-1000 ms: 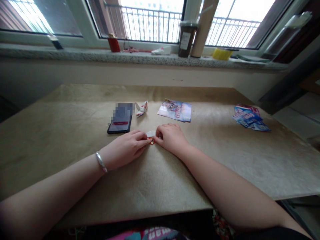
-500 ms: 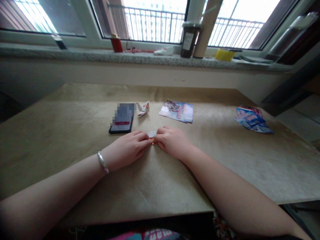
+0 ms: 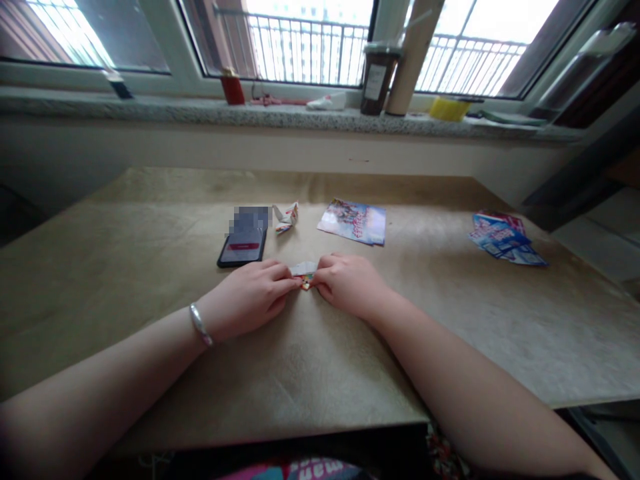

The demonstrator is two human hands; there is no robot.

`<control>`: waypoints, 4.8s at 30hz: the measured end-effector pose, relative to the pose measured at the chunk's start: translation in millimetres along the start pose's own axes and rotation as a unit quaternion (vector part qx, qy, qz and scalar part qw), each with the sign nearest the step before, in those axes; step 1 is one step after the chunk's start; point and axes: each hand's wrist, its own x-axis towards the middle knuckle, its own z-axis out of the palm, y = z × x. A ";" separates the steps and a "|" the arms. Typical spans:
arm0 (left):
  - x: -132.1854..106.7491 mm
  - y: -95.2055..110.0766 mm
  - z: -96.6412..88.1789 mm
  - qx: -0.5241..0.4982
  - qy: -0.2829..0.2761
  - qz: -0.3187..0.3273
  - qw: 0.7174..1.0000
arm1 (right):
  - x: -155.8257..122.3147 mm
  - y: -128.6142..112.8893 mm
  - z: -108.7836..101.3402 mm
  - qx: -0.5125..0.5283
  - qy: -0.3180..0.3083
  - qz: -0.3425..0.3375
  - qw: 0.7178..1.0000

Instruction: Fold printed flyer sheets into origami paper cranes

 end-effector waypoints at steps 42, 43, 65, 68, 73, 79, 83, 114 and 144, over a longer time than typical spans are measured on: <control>0.8 -21.4 10.0 -0.116 0.012 0.010 0.993 | -3.2 32.7 15.8 0.209 0.014 -0.037 0.977; 0.8 -21.9 11.0 -0.120 0.018 0.010 0.993 | -3.0 31.3 15.1 0.209 0.021 -0.036 0.977; -0.4 -15.8 12.3 -0.046 0.062 0.008 0.997 | -1.8 10.9 5.6 0.204 0.024 0.107 0.973; 0.2 -16.0 13.5 -0.049 0.061 0.004 0.997 | -1.4 11.2 7.2 0.191 0.029 0.061 0.979; 0.4 -16.0 13.8 -0.068 0.051 0.010 0.996 | 0.7 11.3 9.8 0.173 0.053 -0.050 0.982; 1.1 -17.3 14.9 -0.106 0.048 0.028 0.993 | 0.0 11.7 11.4 0.178 0.054 -0.029 0.982; 1.8 -17.4 14.7 -0.124 0.053 0.037 0.990 | -1.1 13.8 11.8 0.160 0.071 -0.010 0.985; 3.3 -9.5 6.9 0.008 0.053 0.005 0.999 | 2.2 0.7 7.1 0.088 0.048 -0.040 0.994; 3.0 -7.0 10.4 -0.002 0.051 0.011 0.999 | 2.0 -11.5 9.5 -0.067 0.041 -0.087 0.993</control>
